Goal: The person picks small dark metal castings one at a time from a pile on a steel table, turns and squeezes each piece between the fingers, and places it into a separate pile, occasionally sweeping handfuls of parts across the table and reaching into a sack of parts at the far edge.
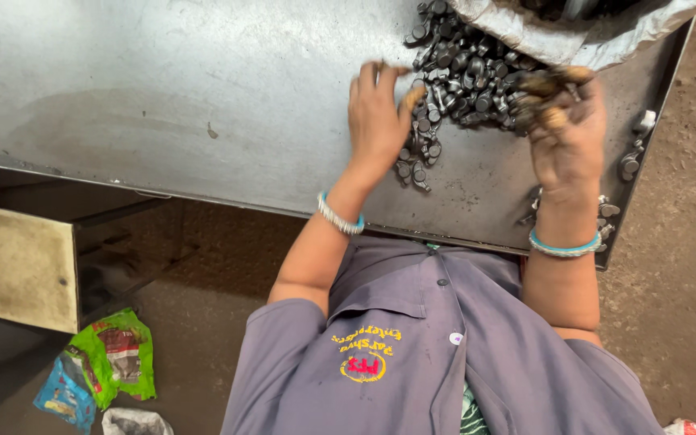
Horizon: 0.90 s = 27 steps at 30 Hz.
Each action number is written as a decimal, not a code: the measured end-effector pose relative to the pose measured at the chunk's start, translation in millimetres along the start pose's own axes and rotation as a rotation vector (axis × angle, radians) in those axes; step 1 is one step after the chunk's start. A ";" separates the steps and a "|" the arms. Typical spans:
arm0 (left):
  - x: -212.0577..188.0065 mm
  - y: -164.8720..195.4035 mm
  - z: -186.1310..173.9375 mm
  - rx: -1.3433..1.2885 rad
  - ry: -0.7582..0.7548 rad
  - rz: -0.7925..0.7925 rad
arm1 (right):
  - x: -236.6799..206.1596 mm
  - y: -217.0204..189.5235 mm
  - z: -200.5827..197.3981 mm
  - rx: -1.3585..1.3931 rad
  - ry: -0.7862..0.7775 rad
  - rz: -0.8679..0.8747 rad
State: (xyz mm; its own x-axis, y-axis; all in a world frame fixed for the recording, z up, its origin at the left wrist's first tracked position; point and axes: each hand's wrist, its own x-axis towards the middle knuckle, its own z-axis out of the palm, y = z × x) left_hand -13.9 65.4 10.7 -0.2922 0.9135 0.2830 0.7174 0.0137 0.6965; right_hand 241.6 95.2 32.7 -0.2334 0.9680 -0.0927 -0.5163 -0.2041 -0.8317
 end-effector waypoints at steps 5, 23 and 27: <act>79.7 -4.4 43.7 0.036 0.052 -0.066 | -27.9 36.9 43.9 -0.954 -0.147 0.278; 81.0 -24.9 14.3 -0.557 -0.046 -0.511 | -55.3 75.2 75.6 -1.673 -0.244 -0.123; 71.2 -46.2 1.0 -1.017 0.035 -0.547 | -52.5 76.4 72.5 -1.722 -0.272 -0.137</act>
State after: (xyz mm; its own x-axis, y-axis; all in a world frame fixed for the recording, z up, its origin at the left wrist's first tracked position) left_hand -67.2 130.2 -2.0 -0.4352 0.8746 -0.2138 -0.3465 0.0565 0.9363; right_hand 154.6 18.1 13.7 -0.4796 0.8765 -0.0415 0.8034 0.4196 -0.4225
